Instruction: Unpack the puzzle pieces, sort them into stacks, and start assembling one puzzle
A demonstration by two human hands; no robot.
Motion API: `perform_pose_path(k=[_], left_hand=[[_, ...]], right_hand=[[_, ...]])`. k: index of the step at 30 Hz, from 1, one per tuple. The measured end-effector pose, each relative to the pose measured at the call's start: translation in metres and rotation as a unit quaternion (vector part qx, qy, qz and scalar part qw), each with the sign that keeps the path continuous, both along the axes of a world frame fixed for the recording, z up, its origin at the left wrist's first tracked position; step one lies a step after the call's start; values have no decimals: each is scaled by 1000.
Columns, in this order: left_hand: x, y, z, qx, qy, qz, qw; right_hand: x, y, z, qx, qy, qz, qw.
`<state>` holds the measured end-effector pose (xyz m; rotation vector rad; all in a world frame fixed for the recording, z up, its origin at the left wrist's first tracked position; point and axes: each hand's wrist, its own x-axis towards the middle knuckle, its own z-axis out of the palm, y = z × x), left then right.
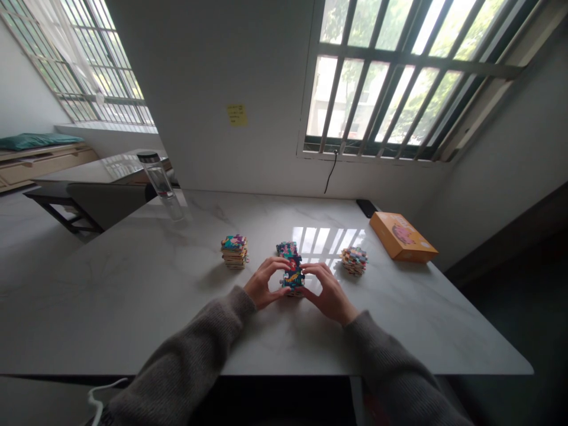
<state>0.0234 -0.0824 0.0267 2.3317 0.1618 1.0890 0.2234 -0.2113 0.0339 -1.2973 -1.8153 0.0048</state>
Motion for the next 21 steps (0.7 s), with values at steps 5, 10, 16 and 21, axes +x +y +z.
perform_pose_path(k=[5,10,16,21], left_hand=[[-1,-3,3,18,12,17,1000],[-27,14,25,90,-20,129,987],[-86,69,35,85,-71,326,939],[-99,93,22,23,-39,331,942]], right_hand=[[-3,-2,2,2,19,3,1000],[-3,-5,4,-7,43,-35,998],[-2,-6,4,3,43,-46,998],[0,-4,0,11,33,-49,998]])
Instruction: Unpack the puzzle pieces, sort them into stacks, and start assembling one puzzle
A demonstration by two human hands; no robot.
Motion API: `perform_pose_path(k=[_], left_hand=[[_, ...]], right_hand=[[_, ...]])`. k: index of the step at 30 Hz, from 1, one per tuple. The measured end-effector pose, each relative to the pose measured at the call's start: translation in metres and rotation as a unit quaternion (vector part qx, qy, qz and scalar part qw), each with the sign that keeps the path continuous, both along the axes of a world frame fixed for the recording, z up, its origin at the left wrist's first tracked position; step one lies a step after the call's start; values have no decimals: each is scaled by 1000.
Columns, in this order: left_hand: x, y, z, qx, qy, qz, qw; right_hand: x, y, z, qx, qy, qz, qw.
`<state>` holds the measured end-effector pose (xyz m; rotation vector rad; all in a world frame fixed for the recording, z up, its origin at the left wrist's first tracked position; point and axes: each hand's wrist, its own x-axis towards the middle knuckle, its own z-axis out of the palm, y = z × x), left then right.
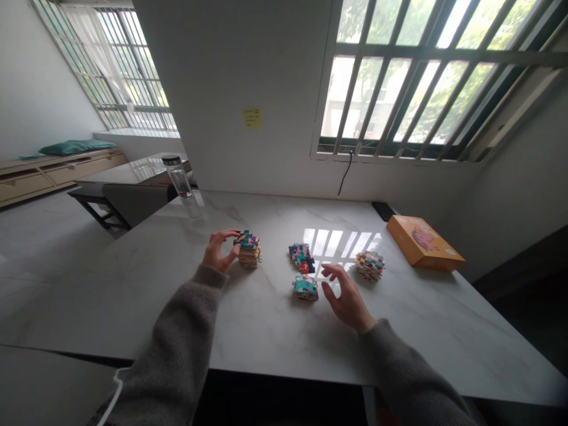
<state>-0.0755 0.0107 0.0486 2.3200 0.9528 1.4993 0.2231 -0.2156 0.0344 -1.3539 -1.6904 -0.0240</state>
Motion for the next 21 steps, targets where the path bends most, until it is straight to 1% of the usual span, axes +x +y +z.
perform_pose_path(k=[4,12,19,21], left_hand=[[4,5,-5,-28,20,-18,999],[5,8,-6,-61,24,-44,997],[4,6,-5,-63,44,-56,996],[3,4,-4,-44,45,-54,997]], right_hand=[[2,0,-4,-1,0,-4,1000],[3,1,-8,-11,8,-4,1000],[2,1,-7,-35,2,7,999],[0,1,-5,-47,-8,16,999]])
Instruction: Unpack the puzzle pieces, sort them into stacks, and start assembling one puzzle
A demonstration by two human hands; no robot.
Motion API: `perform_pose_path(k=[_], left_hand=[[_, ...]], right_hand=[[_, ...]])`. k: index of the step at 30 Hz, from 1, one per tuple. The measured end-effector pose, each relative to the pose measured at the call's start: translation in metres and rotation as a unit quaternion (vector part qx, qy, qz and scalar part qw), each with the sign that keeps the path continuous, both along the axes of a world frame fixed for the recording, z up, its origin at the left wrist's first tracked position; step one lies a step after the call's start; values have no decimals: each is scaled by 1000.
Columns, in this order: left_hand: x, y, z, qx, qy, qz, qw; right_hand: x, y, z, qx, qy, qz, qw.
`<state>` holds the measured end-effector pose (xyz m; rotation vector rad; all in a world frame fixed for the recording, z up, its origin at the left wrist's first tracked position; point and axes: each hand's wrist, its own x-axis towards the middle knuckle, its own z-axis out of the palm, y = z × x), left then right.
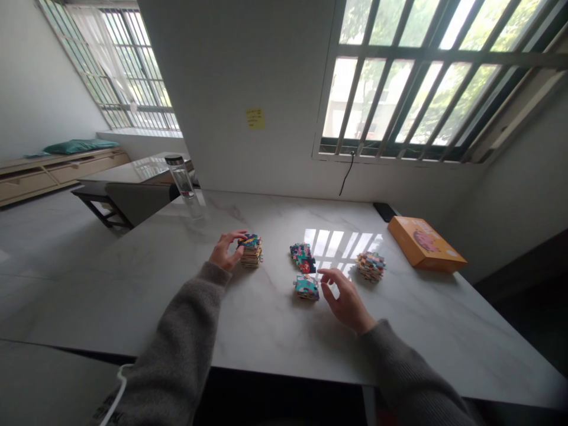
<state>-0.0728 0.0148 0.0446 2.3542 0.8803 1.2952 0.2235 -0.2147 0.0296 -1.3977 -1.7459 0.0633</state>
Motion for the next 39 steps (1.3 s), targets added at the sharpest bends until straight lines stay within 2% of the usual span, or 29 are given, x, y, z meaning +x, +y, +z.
perform_pose_path(k=[2,5,6,8,12,15,17,26,34,39], left_hand=[[1,-5,1,56,-12,34,998],[12,-21,0,173,-38,102,979],[19,-30,-1,204,-40,99,973],[38,-49,-4,238,-26,24,971],[75,-84,-14,186,58,-127,973],[89,-92,-22,121,107,-209,965],[93,-92,-26,83,111,-236,962],[97,-91,-34,11,97,-255,962],[96,-93,-32,40,108,-250,961],[95,-98,-28,75,90,-242,963]], right_hand=[[-2,1,1,-11,-14,16,1000],[-3,3,-1,-24,-31,40,998],[-4,4,-2,-29,-34,44,998],[-4,6,-5,-43,-35,42,998],[-4,6,-8,-46,-23,34,998],[-5,6,-8,-34,-16,37,999],[-6,6,-7,-34,-17,38,999],[-7,7,-7,-61,-14,35,997],[-12,4,-3,-81,1,43,996],[-11,3,-2,-58,-1,39,998]])
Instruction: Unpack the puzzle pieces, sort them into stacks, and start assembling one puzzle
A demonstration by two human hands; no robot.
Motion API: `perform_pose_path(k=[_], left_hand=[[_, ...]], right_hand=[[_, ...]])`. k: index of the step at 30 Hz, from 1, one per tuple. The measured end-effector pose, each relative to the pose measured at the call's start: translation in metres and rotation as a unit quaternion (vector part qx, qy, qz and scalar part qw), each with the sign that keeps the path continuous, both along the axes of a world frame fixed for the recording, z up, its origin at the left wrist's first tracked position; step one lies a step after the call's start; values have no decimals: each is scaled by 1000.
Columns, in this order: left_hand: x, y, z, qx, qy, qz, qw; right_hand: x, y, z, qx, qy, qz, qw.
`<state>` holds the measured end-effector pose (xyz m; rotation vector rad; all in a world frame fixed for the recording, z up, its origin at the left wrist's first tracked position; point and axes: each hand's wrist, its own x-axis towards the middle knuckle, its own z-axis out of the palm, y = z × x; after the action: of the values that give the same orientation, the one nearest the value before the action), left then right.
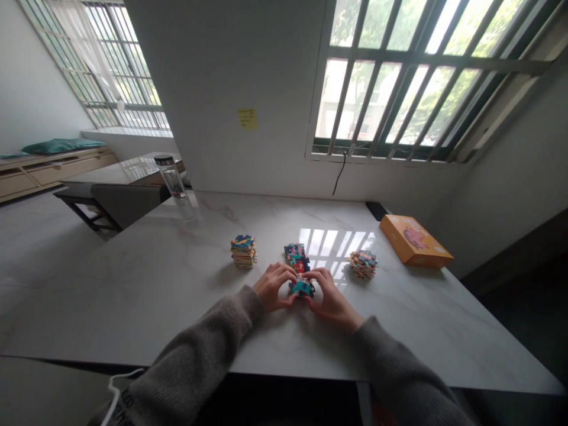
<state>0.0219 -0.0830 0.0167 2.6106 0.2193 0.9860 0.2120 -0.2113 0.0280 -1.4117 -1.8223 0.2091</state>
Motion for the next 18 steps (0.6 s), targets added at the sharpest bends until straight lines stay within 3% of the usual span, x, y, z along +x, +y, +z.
perform_pose_path(k=[6,12,15,18], left_hand=[[-3,-5,8,-1,-60,4,998],[-3,-2,8,-36,-91,-6,995],[-3,1,5,-44,-73,1,996],[-2,2,1,-32,-31,-2,999]], right_hand=[[3,0,-1,47,34,-10,998],[8,-3,6,64,-2,-18,998],[30,-5,9,97,-18,-68,993],[71,-10,7,138,-32,-175,974]])
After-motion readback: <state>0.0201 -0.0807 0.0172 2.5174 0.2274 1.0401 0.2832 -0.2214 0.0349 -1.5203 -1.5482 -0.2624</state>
